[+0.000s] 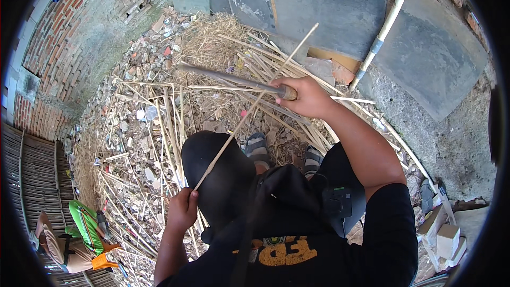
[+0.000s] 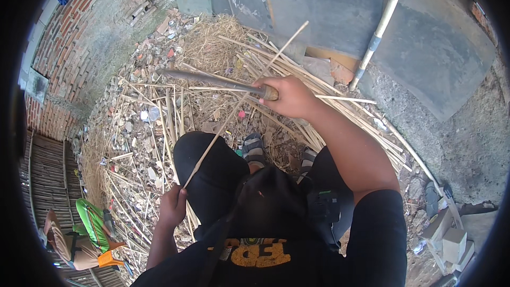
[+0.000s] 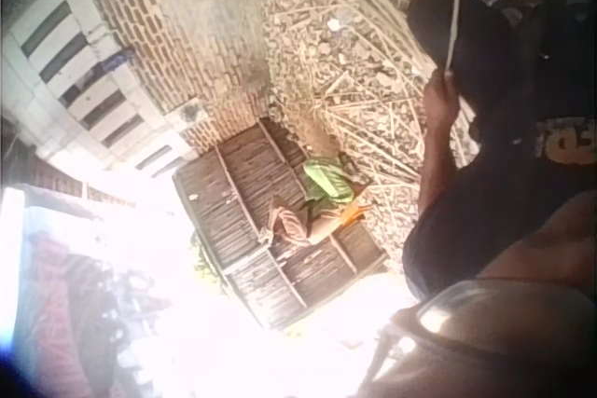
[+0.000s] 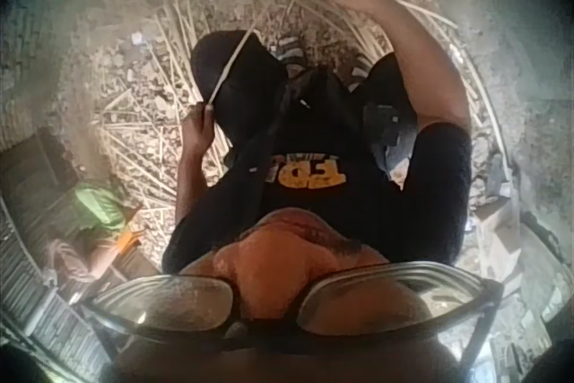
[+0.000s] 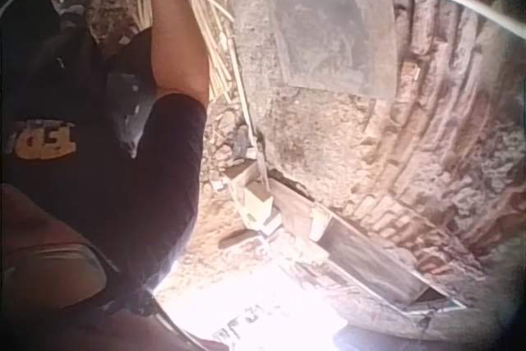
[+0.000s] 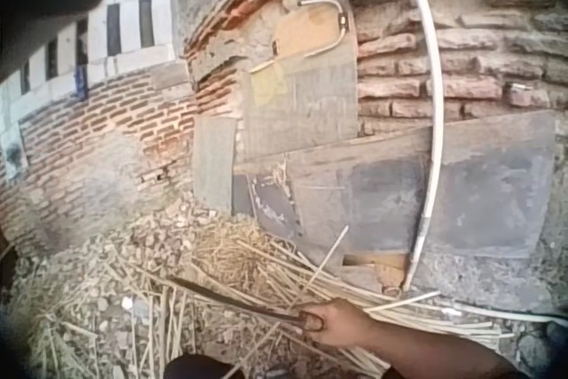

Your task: The person splits thin strips of bamboo by hand using a large blade, drawing the knife along the length of the wood while holding it.

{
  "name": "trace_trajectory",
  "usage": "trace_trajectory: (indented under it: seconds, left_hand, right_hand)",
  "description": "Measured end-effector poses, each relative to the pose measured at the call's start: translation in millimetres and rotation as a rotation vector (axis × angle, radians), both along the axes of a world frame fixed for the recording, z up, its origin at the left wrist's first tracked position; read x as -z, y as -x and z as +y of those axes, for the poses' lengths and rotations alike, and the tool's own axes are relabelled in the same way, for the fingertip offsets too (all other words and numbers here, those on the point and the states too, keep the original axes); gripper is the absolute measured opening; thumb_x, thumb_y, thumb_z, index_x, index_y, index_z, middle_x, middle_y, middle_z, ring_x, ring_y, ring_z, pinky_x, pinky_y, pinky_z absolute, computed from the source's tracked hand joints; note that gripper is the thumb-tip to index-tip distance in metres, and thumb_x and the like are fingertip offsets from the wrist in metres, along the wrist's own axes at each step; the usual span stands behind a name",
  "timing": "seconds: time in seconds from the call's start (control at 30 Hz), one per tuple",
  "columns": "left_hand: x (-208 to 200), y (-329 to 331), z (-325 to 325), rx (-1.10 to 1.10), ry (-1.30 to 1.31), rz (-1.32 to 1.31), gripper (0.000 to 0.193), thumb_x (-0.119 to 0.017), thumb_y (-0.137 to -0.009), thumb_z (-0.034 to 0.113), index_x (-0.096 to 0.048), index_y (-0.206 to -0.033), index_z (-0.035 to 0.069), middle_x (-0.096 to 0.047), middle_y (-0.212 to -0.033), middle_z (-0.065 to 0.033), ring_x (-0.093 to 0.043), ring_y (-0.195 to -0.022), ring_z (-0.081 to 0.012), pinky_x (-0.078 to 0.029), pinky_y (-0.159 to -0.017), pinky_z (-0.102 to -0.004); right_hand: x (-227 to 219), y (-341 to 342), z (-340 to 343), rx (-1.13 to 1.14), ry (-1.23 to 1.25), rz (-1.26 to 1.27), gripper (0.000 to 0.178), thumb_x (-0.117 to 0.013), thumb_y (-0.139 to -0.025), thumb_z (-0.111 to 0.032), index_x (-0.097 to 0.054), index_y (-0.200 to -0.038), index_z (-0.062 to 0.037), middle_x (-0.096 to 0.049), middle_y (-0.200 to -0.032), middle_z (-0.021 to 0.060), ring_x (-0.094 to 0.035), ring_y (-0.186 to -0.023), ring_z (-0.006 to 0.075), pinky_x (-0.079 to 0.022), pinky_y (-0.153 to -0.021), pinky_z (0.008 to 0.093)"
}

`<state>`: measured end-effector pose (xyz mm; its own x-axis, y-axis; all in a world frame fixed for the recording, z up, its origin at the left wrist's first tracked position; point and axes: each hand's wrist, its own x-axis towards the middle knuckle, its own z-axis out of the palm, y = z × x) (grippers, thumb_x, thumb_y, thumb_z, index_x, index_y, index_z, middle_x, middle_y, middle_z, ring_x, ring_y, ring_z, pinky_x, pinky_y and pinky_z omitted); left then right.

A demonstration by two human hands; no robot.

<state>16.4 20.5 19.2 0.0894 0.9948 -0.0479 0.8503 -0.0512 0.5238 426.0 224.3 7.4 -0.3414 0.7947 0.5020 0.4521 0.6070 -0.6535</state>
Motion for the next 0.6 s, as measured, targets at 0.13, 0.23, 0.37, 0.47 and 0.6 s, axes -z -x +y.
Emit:
trace_trajectory:
  seconds: [0.13,0.23,0.37,0.47,0.6]
  left_hand:
    - [1.2,-4.4,-5.6,-0.062,-0.036,0.029,0.025,-0.057,-0.1,0.021,-0.059,-0.086,0.0,-0.061,-0.065,-0.0195,-0.062,-0.059,-0.0403,-0.044,-0.055,-0.0464]
    - [8.4,1.8,-12.7,-0.144,-0.075,0.044,0.023,-0.06,-0.098,0.021,-0.06,-0.086,0.002,-0.063,-0.068,-0.0181,-0.062,-0.059,-0.0393,-0.045,-0.055,-0.0463]
    - [20.1,11.6,-23.9,-0.171,-0.174,0.151,0.019,-0.066,-0.095,0.02,-0.061,-0.087,0.004,-0.065,-0.071,-0.0167,-0.064,-0.061,-0.039,-0.047,-0.056,-0.0467]
    - [21.7,12.4,-26.1,-0.168,-0.279,0.227,0.017,-0.071,-0.091,0.018,-0.061,-0.088,0.005,-0.066,-0.071,-0.0157,-0.065,-0.06,-0.038,-0.049,-0.054,-0.0462]
    - [21.8,16.0,-28.4,-0.165,-0.356,0.276,0.018,-0.073,-0.09,0.018,-0.06,-0.089,0.006,-0.066,-0.071,-0.0145,-0.065,-0.057,-0.0355,-0.048,-0.05,-0.0441]
  right_hand:
    - [-19.5,-1.6,-8.6,0.049,0.112,-0.43,0.032,-0.076,-0.076,-0.017,-0.068,-0.107,-0.0134,-0.071,-0.091,0.0118,-0.068,-0.084,0.0341,-0.054,-0.073,0.0444]
    - [-24.9,-10.1,-8.1,0.099,0.096,-0.602,0.027,-0.073,-0.074,-0.017,-0.068,-0.1,-0.0136,-0.07,-0.088,0.0127,-0.068,-0.086,0.0362,-0.053,-0.073,0.0482]
    - [-29.6,-29.7,1.4,0.166,0.208,-0.627,0.024,-0.072,-0.073,-0.016,-0.067,-0.096,-0.0142,-0.069,-0.085,0.0134,-0.067,-0.085,0.0375,-0.053,-0.073,0.05]
    - [-22.4,-48.6,11.7,0.26,0.273,-0.608,0.026,-0.071,-0.077,-0.022,-0.07,-0.102,-0.0155,-0.071,-0.092,0.0147,-0.069,-0.09,0.0347,-0.055,-0.078,0.0481]
    - [-3.7,-70.5,25.5,0.384,0.278,-0.469,0.034,-0.075,-0.08,-0.029,-0.069,-0.109,-0.0123,-0.071,-0.09,0.0165,-0.068,-0.09,0.0368,-0.053,-0.08,0.0464]
